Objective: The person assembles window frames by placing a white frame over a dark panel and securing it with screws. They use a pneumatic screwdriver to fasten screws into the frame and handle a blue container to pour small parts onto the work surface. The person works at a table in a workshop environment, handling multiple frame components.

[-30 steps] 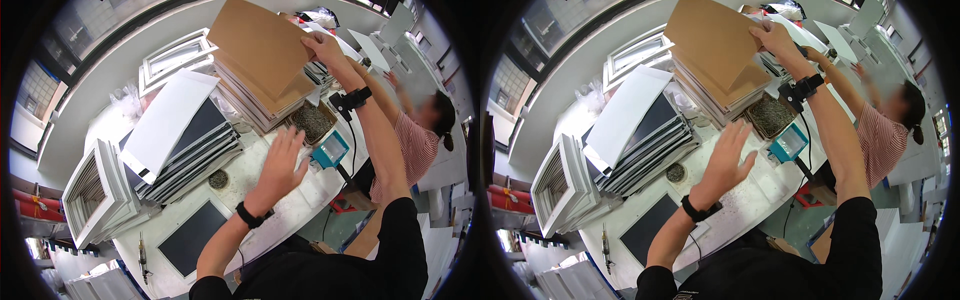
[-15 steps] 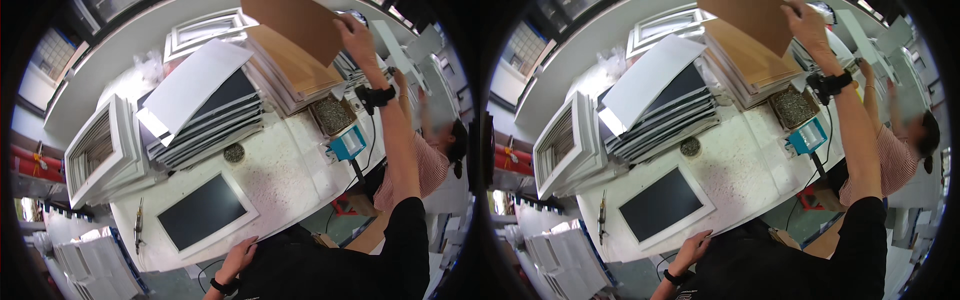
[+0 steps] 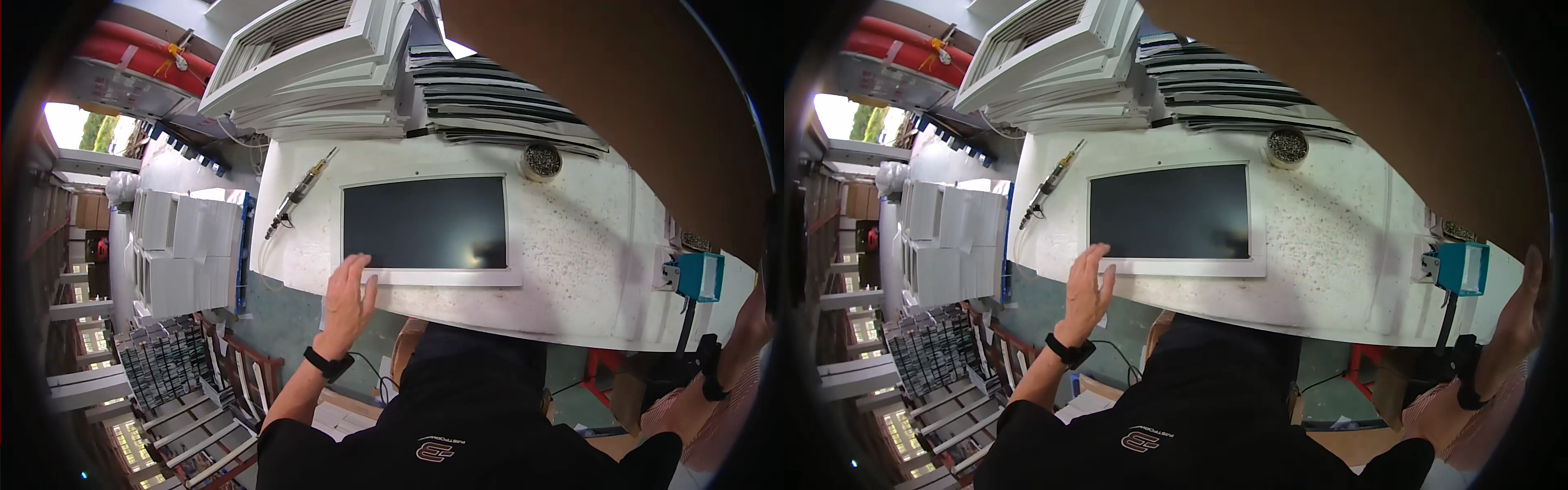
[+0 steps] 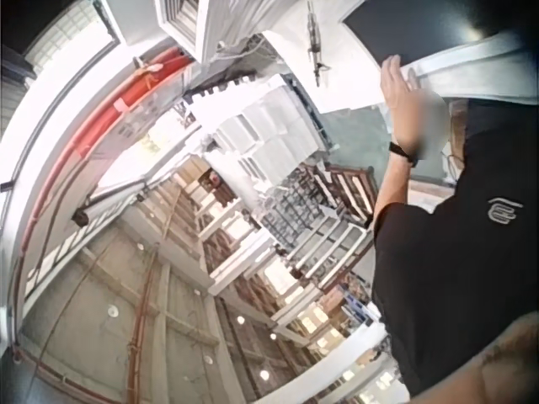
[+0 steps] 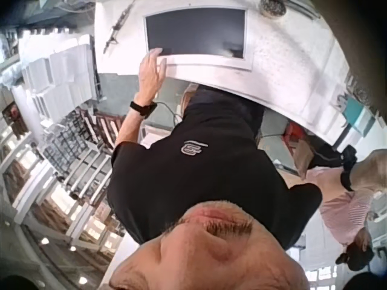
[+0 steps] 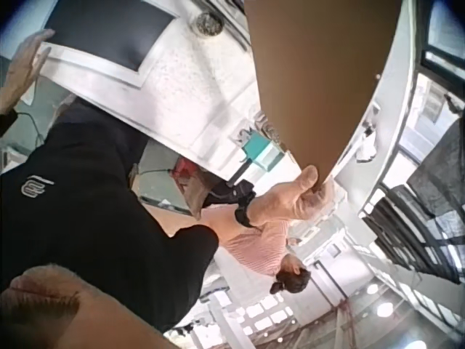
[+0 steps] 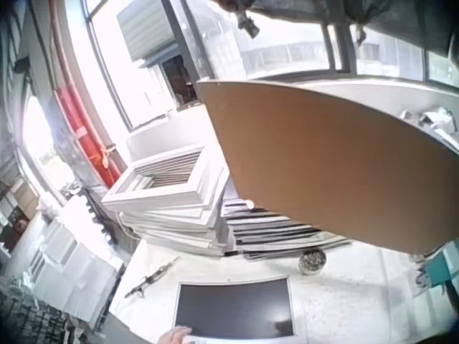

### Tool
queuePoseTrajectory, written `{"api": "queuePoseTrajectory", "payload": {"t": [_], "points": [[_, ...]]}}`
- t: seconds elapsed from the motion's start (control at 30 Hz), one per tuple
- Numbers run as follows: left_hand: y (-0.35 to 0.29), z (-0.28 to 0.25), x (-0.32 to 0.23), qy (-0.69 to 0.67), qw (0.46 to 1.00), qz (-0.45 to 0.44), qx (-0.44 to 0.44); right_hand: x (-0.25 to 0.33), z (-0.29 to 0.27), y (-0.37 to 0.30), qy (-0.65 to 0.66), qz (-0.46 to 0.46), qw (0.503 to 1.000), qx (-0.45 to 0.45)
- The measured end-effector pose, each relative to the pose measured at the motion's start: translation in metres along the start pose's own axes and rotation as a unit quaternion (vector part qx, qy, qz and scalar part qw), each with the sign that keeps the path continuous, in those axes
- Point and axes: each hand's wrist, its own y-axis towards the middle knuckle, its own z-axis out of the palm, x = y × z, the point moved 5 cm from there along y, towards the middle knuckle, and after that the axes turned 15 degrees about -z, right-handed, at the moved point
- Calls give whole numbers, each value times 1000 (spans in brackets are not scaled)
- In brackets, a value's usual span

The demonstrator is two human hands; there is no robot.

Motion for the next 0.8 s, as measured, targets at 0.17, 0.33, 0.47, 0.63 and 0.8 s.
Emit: {"api": "queuePoseTrajectory", "payload": {"t": [0.17, 0.33, 0.47, 0.63, 0.8], "points": [[61, 55, 97, 86, 993, -34, -75, 5, 10, -110, 33, 112, 989, 91], [76, 77, 125, 104, 994, -3, -44, 59, 46, -146, 113, 60, 983, 131], [82, 83, 124, 100, 994, 53, -10, 76, 43, -194, 99, -8, 995, -33], [92, 85, 128, 111, 985, 131, 3, 138, 52, -220, 70, -77, 992, -76], [103, 89, 128, 107, 973, 206, 16, 243, 82, -200, 27, -199, 979, 20]]}}
